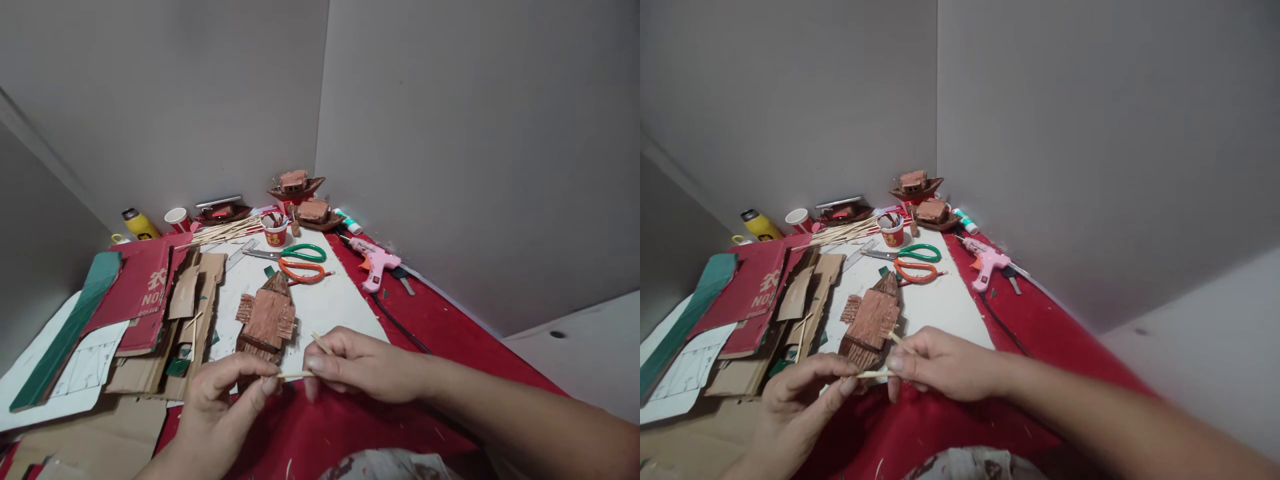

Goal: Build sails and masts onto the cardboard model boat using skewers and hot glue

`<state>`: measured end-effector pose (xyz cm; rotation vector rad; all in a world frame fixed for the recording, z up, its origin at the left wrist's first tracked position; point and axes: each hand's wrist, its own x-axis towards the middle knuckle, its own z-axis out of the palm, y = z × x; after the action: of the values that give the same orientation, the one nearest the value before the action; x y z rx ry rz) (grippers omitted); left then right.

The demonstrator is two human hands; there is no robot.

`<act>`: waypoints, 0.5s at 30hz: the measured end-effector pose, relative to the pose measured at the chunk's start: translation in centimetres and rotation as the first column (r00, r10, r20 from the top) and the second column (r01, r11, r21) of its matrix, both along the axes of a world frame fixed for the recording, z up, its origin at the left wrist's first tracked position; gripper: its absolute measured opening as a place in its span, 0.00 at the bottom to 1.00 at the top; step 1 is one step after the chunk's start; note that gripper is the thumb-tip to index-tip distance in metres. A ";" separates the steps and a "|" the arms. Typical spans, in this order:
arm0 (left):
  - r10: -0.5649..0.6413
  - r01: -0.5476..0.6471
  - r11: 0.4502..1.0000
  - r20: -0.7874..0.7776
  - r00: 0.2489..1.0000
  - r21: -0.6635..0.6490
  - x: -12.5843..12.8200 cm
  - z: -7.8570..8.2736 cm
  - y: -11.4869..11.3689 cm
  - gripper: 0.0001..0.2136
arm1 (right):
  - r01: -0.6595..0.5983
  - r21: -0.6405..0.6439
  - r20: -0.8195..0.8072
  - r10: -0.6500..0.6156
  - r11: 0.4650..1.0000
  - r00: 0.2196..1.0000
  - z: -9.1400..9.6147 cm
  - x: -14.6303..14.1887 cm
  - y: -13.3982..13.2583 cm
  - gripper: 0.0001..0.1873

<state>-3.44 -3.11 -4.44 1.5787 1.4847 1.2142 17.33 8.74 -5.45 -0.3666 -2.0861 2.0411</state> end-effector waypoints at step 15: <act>0.010 0.112 0.957 0.414 0.910 -0.269 2.4 -0.2 0.7 0.06 | 0.082 0.070 -0.089 -0.076 0.994 0.993 -0.3 0.3 -1.1 0.21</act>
<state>-1.07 -2.42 -4.68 1.0799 1.2653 1.1533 17.66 7.69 -5.75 -0.3370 -2.0546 1.8960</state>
